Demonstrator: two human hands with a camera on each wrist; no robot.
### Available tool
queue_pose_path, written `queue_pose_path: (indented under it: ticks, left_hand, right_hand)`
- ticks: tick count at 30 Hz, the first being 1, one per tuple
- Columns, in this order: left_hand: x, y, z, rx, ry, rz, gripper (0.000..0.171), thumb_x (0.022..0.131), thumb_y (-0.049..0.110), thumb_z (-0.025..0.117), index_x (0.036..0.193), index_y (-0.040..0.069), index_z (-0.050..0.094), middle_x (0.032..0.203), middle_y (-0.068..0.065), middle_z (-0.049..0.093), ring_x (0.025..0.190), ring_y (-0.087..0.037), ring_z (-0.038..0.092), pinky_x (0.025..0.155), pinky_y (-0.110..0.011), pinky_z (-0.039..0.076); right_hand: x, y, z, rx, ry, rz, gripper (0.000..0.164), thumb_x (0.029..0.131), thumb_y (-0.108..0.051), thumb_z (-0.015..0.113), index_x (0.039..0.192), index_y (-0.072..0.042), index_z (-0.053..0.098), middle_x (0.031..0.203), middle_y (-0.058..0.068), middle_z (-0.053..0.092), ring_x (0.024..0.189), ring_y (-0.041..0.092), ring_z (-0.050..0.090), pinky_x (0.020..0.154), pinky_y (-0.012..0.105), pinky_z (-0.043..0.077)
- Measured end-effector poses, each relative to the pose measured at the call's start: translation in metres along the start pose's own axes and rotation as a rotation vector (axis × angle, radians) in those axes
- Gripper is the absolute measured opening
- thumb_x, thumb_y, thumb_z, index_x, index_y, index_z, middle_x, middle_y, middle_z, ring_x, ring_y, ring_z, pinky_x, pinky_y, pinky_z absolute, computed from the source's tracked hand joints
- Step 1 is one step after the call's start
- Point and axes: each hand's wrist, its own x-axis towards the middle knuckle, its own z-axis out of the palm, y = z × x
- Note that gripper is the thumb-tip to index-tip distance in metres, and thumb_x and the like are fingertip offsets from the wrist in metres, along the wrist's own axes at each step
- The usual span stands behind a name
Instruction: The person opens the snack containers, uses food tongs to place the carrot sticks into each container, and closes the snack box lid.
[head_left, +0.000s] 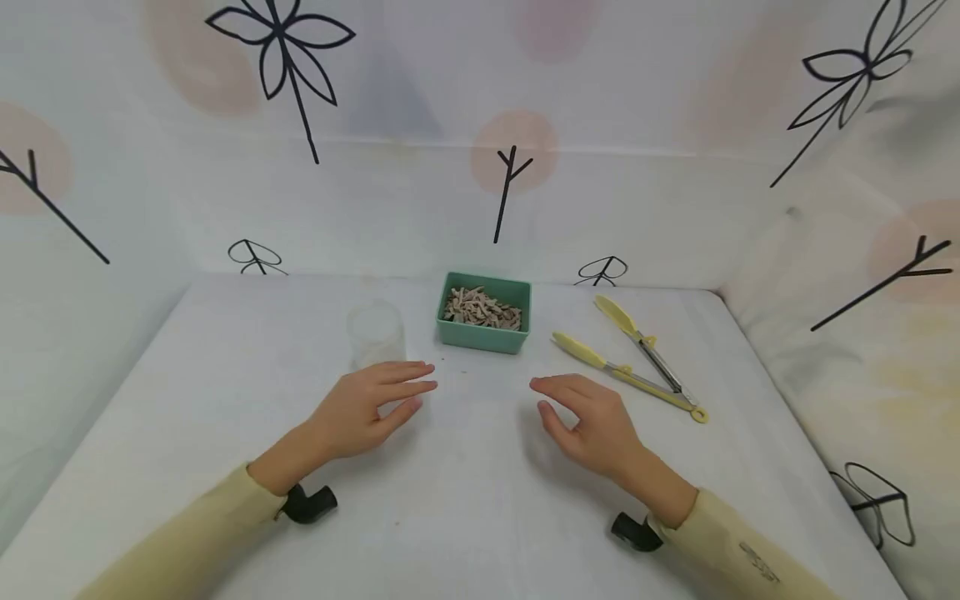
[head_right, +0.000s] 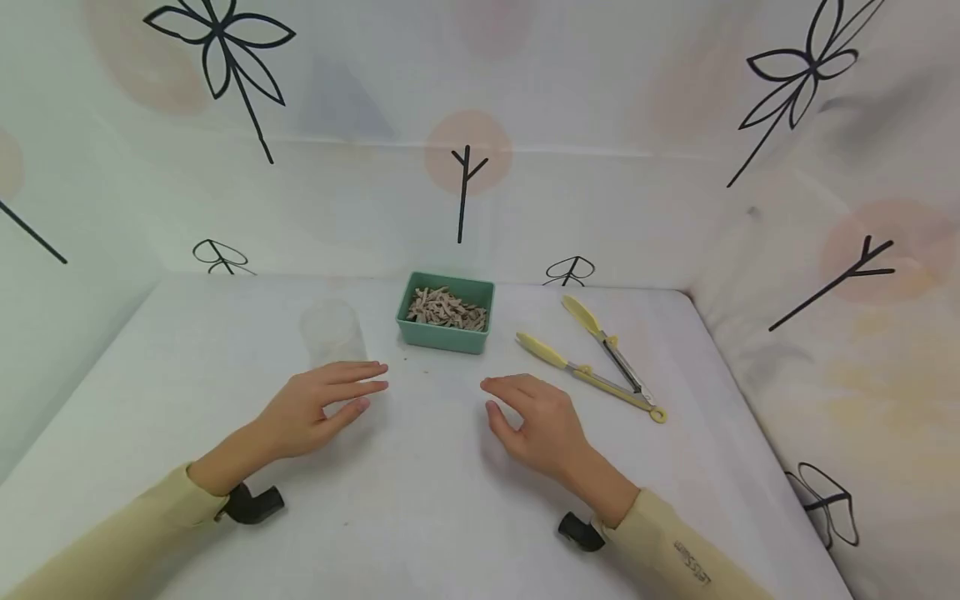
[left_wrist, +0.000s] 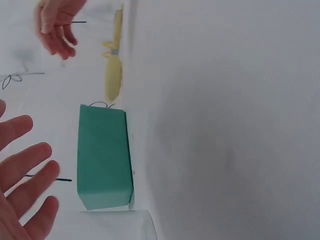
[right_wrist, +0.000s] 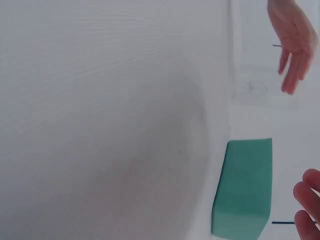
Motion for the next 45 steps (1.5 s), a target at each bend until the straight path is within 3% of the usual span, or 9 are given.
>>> queue_pose_path:
  ticks: [8,11,14,18,21,25,33,42,45]
  left_hand:
    - [-0.021,-0.014,-0.013,-0.254,0.129,-0.212,0.017,0.093,0.003,0.067,0.106,0.010,0.076,0.101,0.002,0.075,0.091,-0.010,0.069,0.077,-0.030,0.056]
    - [-0.029,-0.023,-0.020,-0.277,0.198,-0.310,0.009,0.091,0.004,0.071,0.092,0.012,0.074,0.087,0.005,0.072,0.078,-0.008,0.064,0.068,-0.024,0.053]
    - [-0.035,-0.030,-0.027,-0.262,0.242,-0.478,0.010,0.088,0.011,0.077,0.085,0.015,0.069,0.080,0.006,0.068,0.075,-0.008,0.061,0.063,-0.022,0.050]
    - [-0.041,-0.041,-0.032,-0.276,0.259,-0.680,0.025,0.084,0.023,0.082,0.091,0.011,0.061,0.083,-0.001,0.065,0.079,-0.010,0.059,0.060,-0.022,0.047]
    - [-0.044,-0.049,-0.032,-0.295,0.250,-0.749,0.039,0.084,0.027,0.083,0.104,0.007,0.056,0.095,-0.008,0.062,0.088,-0.015,0.058,0.065,-0.021,0.046]
    - [-0.041,-0.059,-0.027,-0.379,0.239,-0.773,0.058,0.083,0.024,0.084,0.125,0.006,0.049,0.119,-0.012,0.056,0.107,-0.022,0.054,0.077,-0.024,0.046]
    - [-0.026,-0.069,-0.014,-0.604,0.216,-0.774,0.087,0.081,0.006,0.083,0.149,0.004,0.028,0.146,-0.017,0.041,0.134,-0.034,0.039,0.107,-0.052,0.035]
    - [-0.016,-0.073,-0.005,-0.706,0.242,-0.741,0.088,0.078,-0.002,0.083,0.150,0.004,0.032,0.147,-0.016,0.043,0.136,-0.027,0.039,0.115,-0.046,0.028]
    - [-0.015,-0.073,-0.004,-0.740,0.250,-0.729,0.086,0.078,-0.004,0.082,0.149,0.004,0.034,0.145,-0.017,0.046,0.133,-0.024,0.043,0.114,-0.040,0.032]
  right_hand:
    - [0.013,0.007,0.017,0.181,0.065,0.238,0.022,0.089,-0.001,0.064,0.105,-0.008,0.076,0.098,0.000,0.074,0.085,0.013,0.066,0.069,0.032,0.056]
    - [0.018,0.010,0.026,0.245,0.081,0.324,0.023,0.091,0.002,0.063,0.106,-0.010,0.075,0.096,0.000,0.073,0.083,0.012,0.064,0.068,0.026,0.054]
    - [0.023,0.012,0.033,0.309,0.089,0.393,0.025,0.091,0.005,0.062,0.108,-0.009,0.075,0.094,0.001,0.071,0.083,0.013,0.063,0.069,0.026,0.054]
    - [0.030,0.013,0.043,0.357,0.108,0.431,0.026,0.088,0.008,0.061,0.107,-0.004,0.075,0.091,0.004,0.067,0.084,0.016,0.060,0.067,0.029,0.054]
    - [0.035,0.014,0.049,0.358,0.104,0.438,0.025,0.088,0.007,0.062,0.108,-0.002,0.073,0.091,0.006,0.064,0.085,0.016,0.059,0.067,0.028,0.052]
    - [0.041,0.015,0.057,0.355,0.075,0.449,0.027,0.088,0.006,0.061,0.112,-0.001,0.071,0.097,0.013,0.064,0.087,0.017,0.059,0.069,0.031,0.053]
    - [0.055,0.008,0.071,0.411,0.030,0.465,0.039,0.088,0.008,0.057,0.125,-0.004,0.065,0.118,0.011,0.062,0.102,0.023,0.059,0.080,0.043,0.053]
    - [0.072,-0.004,0.080,0.459,-0.014,0.458,0.054,0.087,0.005,0.057,0.140,-0.005,0.054,0.132,0.011,0.056,0.110,0.026,0.057,0.088,0.043,0.053]
    - [0.077,-0.007,0.081,0.467,-0.031,0.451,0.054,0.089,0.003,0.058,0.142,-0.005,0.052,0.135,0.010,0.054,0.113,0.025,0.056,0.090,0.043,0.052]
